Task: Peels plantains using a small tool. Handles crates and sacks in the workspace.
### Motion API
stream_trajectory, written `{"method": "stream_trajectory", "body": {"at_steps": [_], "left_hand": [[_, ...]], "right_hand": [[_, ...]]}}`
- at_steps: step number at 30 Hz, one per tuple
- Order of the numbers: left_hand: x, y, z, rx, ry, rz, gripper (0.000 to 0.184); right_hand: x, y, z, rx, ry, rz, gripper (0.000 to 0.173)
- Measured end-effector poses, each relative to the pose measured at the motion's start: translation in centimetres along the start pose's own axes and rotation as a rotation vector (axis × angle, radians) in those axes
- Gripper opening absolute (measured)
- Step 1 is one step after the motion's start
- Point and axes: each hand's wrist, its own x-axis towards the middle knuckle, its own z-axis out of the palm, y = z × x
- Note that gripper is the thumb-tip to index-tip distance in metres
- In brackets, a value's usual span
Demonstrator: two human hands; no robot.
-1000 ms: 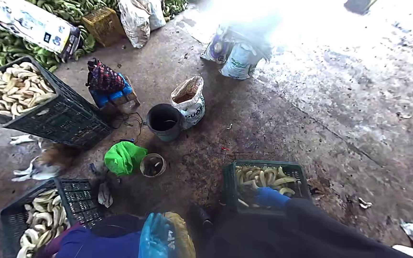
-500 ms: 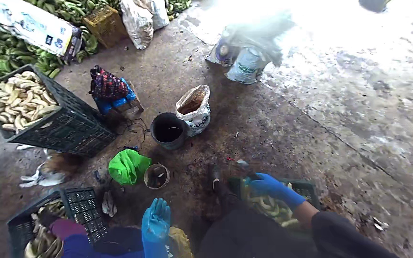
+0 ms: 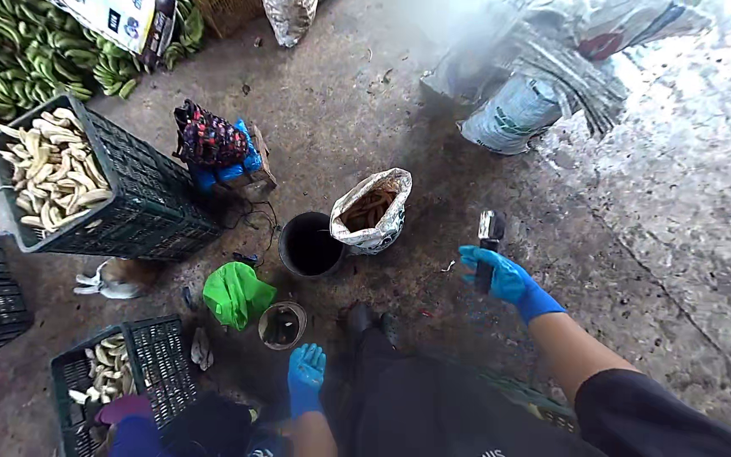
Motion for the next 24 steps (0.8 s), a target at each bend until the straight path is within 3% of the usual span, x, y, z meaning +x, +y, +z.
{"method": "stream_trajectory", "body": {"at_steps": [7, 10, 13, 15, 18, 21, 22, 24], "left_hand": [[7.8, 2.7, 14.1, 0.278, -0.069, -0.112, 0.051], [10.6, 3.6, 20.3, 0.447, -0.087, -0.095, 0.054], [12.4, 5.3, 26.7, 0.687, -0.114, -0.007, 0.069], [14.6, 5.6, 29.9, 0.772, -0.121, 0.042, 0.081], [18.4, 4.7, 32.9, 0.659, -0.123, 0.104, 0.090], [20.0, 3.5, 35.0, 0.460, -0.101, 0.104, 0.068], [20.1, 3.2, 35.9, 0.415, -0.069, 0.099, 0.056], [19.2, 2.5, 37.9, 0.435, -0.012, 0.107, 0.052]], "right_hand": [[13.4, -9.6, 3.8, -0.322, -0.038, -0.159, 0.030], [18.8, -12.6, 4.1, -0.388, 0.050, -0.115, 0.028], [24.4, -15.3, 4.6, -0.409, 0.064, 0.009, 0.028], [30.0, -15.2, 4.2, -0.428, 0.000, 0.053, 0.029], [41.8, -11.7, 2.2, -0.370, -0.117, -0.025, 0.039], [48.4, -10.9, 4.9, -0.269, -0.186, 0.064, 0.051], [49.3, -10.7, 5.7, -0.277, -0.231, 0.065, 0.042], [50.1, -9.9, 4.8, -0.368, -0.353, 0.038, 0.033]]}}
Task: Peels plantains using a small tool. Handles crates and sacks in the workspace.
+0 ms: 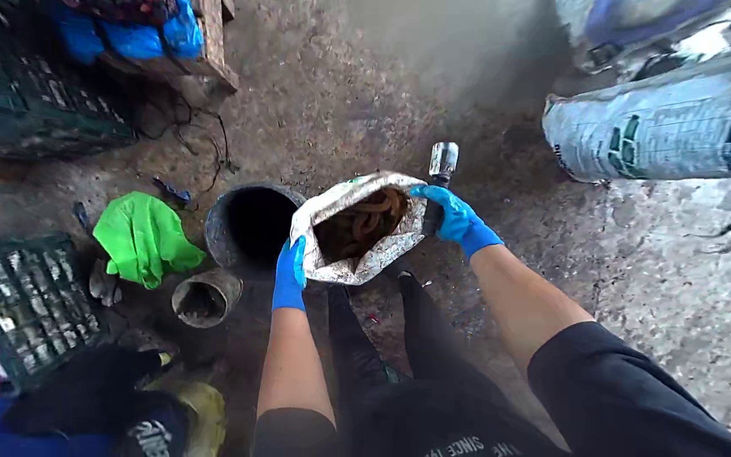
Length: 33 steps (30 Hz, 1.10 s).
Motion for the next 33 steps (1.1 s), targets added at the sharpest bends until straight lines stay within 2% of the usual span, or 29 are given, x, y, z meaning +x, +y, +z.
{"method": "stream_trajectory", "body": {"at_steps": [3, 4, 7, 9, 11, 15, 21, 24, 27, 33], "left_hand": [[-2.9, 0.2, 5.5, 0.196, 0.093, 0.031, 0.051], [-3.8, -0.5, 7.2, 0.308, 0.080, 0.027, 0.051], [-6.7, -3.8, 9.5, 0.554, -0.030, -0.073, 0.051], [-9.0, -6.7, 8.9, 0.489, -0.062, -0.121, 0.051], [-11.1, -10.4, 7.5, 0.319, -0.050, -0.123, 0.053], [-13.2, -16.7, 3.7, -0.121, 0.081, -0.084, 0.046], [-15.8, -20.5, -5.6, -0.289, 0.135, -0.054, 0.043], [-18.9, -25.2, -10.9, -0.413, 0.171, -0.066, 0.037], [-22.7, -29.3, -17.0, -0.469, 0.203, -0.064, 0.037], [-29.2, -37.5, -28.0, -0.533, 0.338, -0.099, 0.040]], "right_hand": [[-0.4, 1.0, -1.4, -0.167, -0.220, -0.097, 0.039], [-0.2, 1.3, -1.3, -0.158, -0.238, -0.112, 0.037], [-0.9, 2.8, -1.3, -0.126, -0.062, -0.070, 0.028], [-2.4, 4.2, -2.0, -0.199, 0.076, -0.027, 0.027], [-4.6, 5.8, -2.3, -0.308, 0.178, 0.005, 0.027], [-8.3, 6.3, 0.4, -0.501, 0.182, -0.079, 0.024], [-12.6, 6.0, 11.8, -0.824, -0.004, -0.300, 0.027], [-17.2, 8.9, 17.1, -0.895, -0.163, -0.393, 0.018], [-21.8, 12.8, 21.9, -0.941, -0.288, -0.401, 0.011], [-28.2, 22.6, 28.5, -1.177, -0.359, -0.370, 0.021]]}}
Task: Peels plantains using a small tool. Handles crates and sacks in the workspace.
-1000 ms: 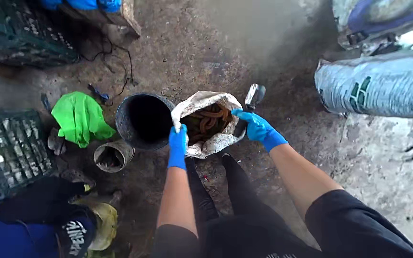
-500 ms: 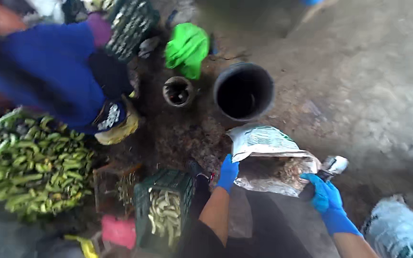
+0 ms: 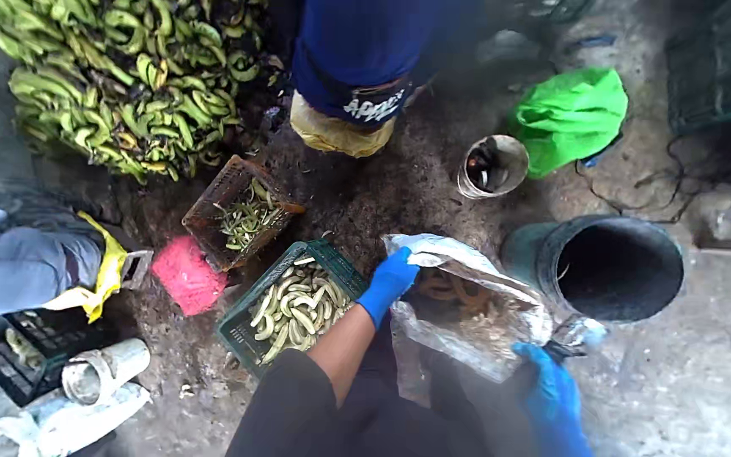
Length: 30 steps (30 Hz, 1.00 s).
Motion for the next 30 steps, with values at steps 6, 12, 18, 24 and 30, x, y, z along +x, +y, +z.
{"method": "stream_trajectory", "body": {"at_steps": [6, 12, 18, 24, 30], "left_hand": [[-0.2, -5.3, -12.6, 0.047, 0.187, 0.020, 0.035], [5.4, -13.2, -21.3, -0.090, 0.422, -0.093, 0.038], [9.3, -20.0, -21.1, -0.110, 0.739, -0.131, 0.084], [8.9, -19.5, -12.2, -0.964, 0.740, -0.186, 0.099], [6.4, -19.5, -11.8, -0.535, 0.646, -0.429, 0.042]], "right_hand": [[-3.3, -1.9, 11.8, -0.071, -0.192, -0.034, 0.021], [-0.7, 1.8, 24.8, -0.287, -0.535, -0.066, 0.035], [1.6, -1.5, 31.3, -0.378, -0.617, -0.142, 0.037], [2.7, -3.9, 29.7, -0.513, -0.740, -0.120, 0.032], [6.2, -11.3, 32.0, -1.015, -0.539, -0.771, 0.049]]}}
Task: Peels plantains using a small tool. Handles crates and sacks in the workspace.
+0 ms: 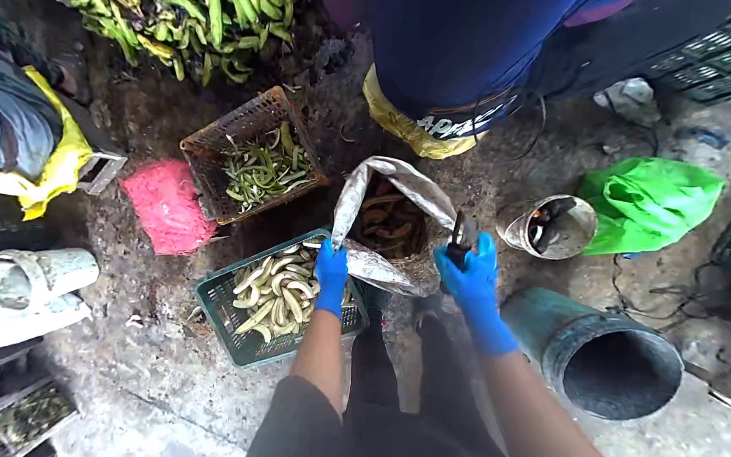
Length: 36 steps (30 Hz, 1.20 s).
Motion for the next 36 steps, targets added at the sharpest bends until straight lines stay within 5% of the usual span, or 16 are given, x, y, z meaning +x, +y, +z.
{"method": "stream_trajectory", "body": {"at_steps": [4, 7, 12, 16, 19, 22, 27, 28, 32, 36], "left_hand": [[-1.0, -1.4, -0.9, -0.129, 0.121, -0.055, 0.045], [-0.1, -0.8, 0.3, -0.197, 0.178, -0.128, 0.046], [0.5, 4.7, -0.7, -0.141, 0.134, 0.004, 0.037], [0.5, 2.5, -2.8, -0.121, 0.194, 0.018, 0.036], [-0.3, -2.8, -2.2, -0.314, 0.302, -0.139, 0.041], [0.6, -3.4, -0.8, -0.374, 0.435, -0.253, 0.041], [-2.0, -0.4, 4.2, -0.577, 0.353, -0.202, 0.110], [-2.4, -0.3, 5.3, -0.617, 0.289, -0.255, 0.110], [-4.2, 0.0, 4.1, -0.497, 0.139, -0.362, 0.042], [-5.7, -0.8, 3.6, -0.529, 0.277, -0.350, 0.035]], "right_hand": [[7.3, -3.4, 0.1, -0.221, -0.386, -0.014, 0.052], [10.9, -1.1, 4.0, -0.027, -0.537, -0.032, 0.040], [12.1, -1.6, 1.9, 0.476, -0.249, 0.100, 0.036], [10.1, -5.6, -2.1, 0.625, -0.117, 0.139, 0.018], [5.6, -5.5, -1.1, 0.547, -0.253, 0.154, 0.012], [6.8, -2.3, 1.1, 0.518, -0.429, -0.026, 0.029], [10.4, -6.2, 0.7, 0.527, -0.532, -0.009, 0.020], [10.4, -6.1, 0.6, 0.527, -0.531, -0.006, 0.019], [10.6, -4.2, -1.3, 0.520, -0.571, 0.049, 0.022], [9.9, -6.1, -2.2, 0.519, -0.555, 0.103, 0.021]]}}
